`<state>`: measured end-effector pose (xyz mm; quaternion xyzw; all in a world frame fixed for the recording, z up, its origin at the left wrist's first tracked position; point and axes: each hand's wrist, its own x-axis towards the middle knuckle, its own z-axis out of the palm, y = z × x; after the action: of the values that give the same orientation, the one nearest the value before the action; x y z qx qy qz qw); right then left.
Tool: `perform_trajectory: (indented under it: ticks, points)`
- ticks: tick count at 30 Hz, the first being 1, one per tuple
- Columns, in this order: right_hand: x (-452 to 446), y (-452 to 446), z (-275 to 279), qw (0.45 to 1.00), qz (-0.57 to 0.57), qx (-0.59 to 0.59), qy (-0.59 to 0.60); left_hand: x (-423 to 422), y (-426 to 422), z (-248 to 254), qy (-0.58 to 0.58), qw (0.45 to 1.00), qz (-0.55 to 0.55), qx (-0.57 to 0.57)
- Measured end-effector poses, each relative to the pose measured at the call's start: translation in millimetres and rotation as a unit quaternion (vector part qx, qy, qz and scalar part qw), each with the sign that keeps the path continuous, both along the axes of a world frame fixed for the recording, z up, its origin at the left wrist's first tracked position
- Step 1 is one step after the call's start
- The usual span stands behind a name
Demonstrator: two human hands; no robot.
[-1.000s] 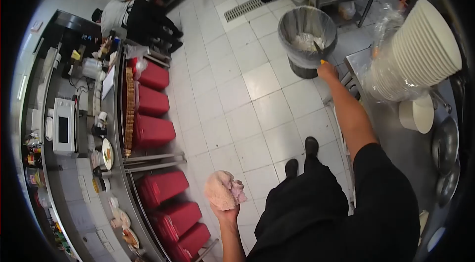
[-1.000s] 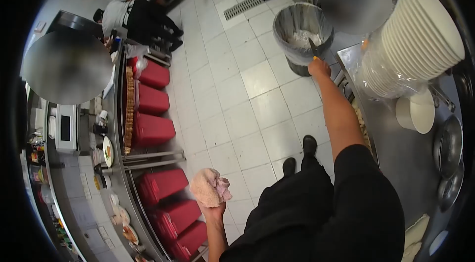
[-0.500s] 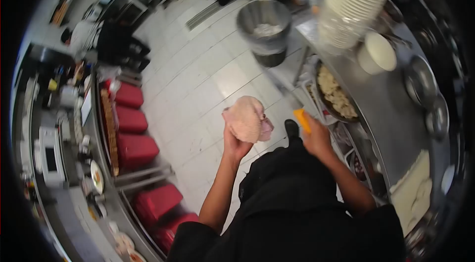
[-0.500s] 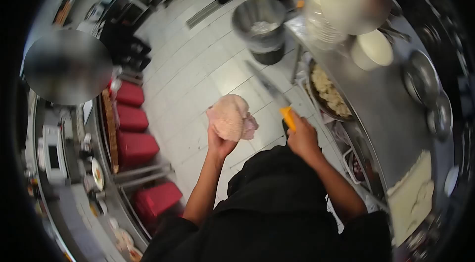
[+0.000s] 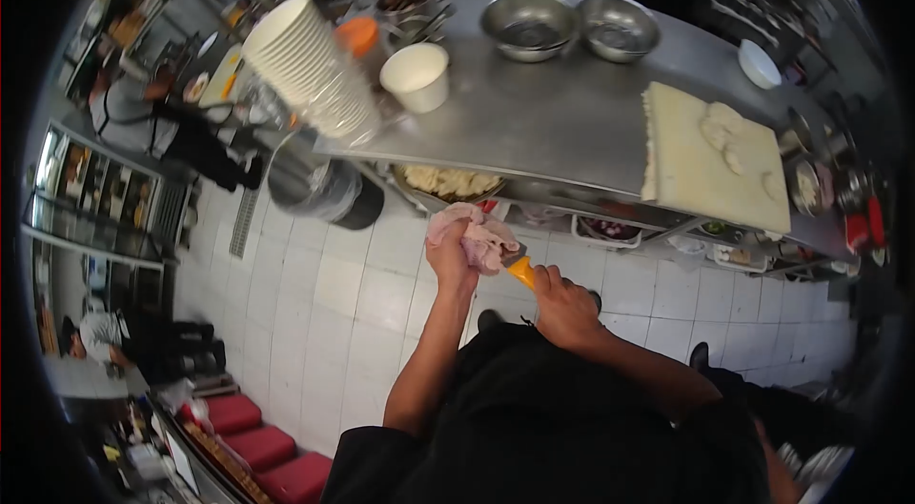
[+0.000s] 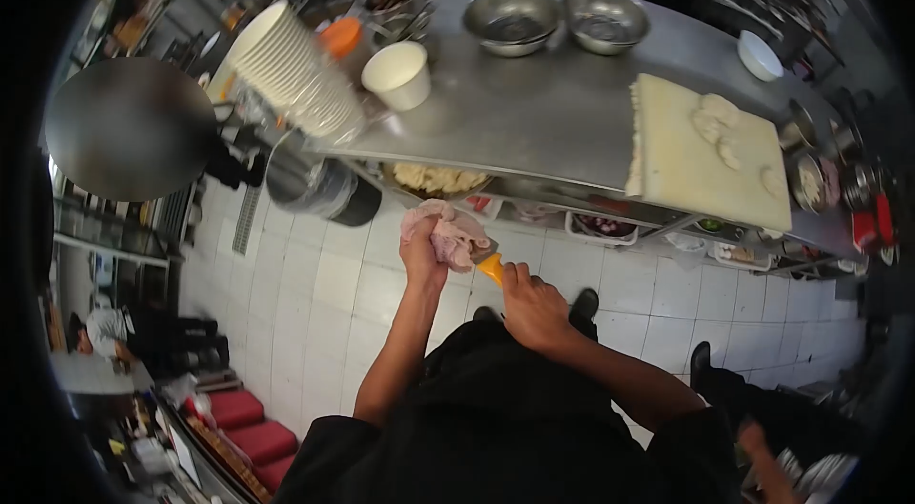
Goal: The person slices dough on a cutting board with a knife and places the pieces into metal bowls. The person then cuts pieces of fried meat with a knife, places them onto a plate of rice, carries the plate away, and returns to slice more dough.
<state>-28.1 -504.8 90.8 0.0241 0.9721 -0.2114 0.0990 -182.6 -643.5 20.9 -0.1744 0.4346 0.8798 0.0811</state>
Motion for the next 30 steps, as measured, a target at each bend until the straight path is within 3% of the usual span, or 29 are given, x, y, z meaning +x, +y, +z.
perform_trajectory:
  ticks: [8,11,12,15,17,19,22,24,26,28,30]
  points:
    - [123.6,186.3,22.2,0.988,-0.145,-0.047,0.039,-76.7,134.7,8.0,0.087,0.994,-0.069,-0.001]
    - [171.3,243.4,4.5,0.962,-0.223,-0.126,0.097,-116.3,161.0,-1.9,0.191,0.965,-0.041,-0.176]
    - [180.7,255.0,7.5,0.942,-0.269,-0.176,0.091,-120.0,172.2,2.5,0.233,0.938,-0.003,-0.255]
    - [200.7,290.1,14.2,0.871,-0.371,-0.305,0.103,-169.3,171.2,-43.3,0.284,0.875,-0.129,-0.371]
    - [211.4,309.7,19.0,0.845,-0.400,-0.329,0.135,-152.2,189.0,-36.0,0.265,0.723,-0.056,-0.635]
    - [220.3,326.9,16.6,0.820,-0.433,-0.332,0.174,-131.9,215.3,-15.2,0.330,0.612,0.022,-0.719]
    - [227.7,338.7,15.5,0.766,-0.488,-0.335,0.252,-79.4,288.4,37.1,0.508,0.601,-0.067,-0.613]
    - [223.9,345.3,33.8,0.721,-0.522,-0.385,0.243,-43.7,348.3,54.6,0.587,0.588,-0.163,-0.533]
    - [219.4,351.4,44.3,0.684,-0.550,-0.416,0.240,10.7,410.2,83.9,0.625,0.594,-0.257,-0.437]
    - [222.9,359.6,43.7,0.664,-0.568,-0.411,0.259,41.8,465.5,76.3,0.606,0.609,-0.403,-0.315]
    - [224.5,364.7,60.8,0.617,-0.601,-0.448,0.239,72.0,514.5,71.5,0.644,0.551,-0.448,-0.286]
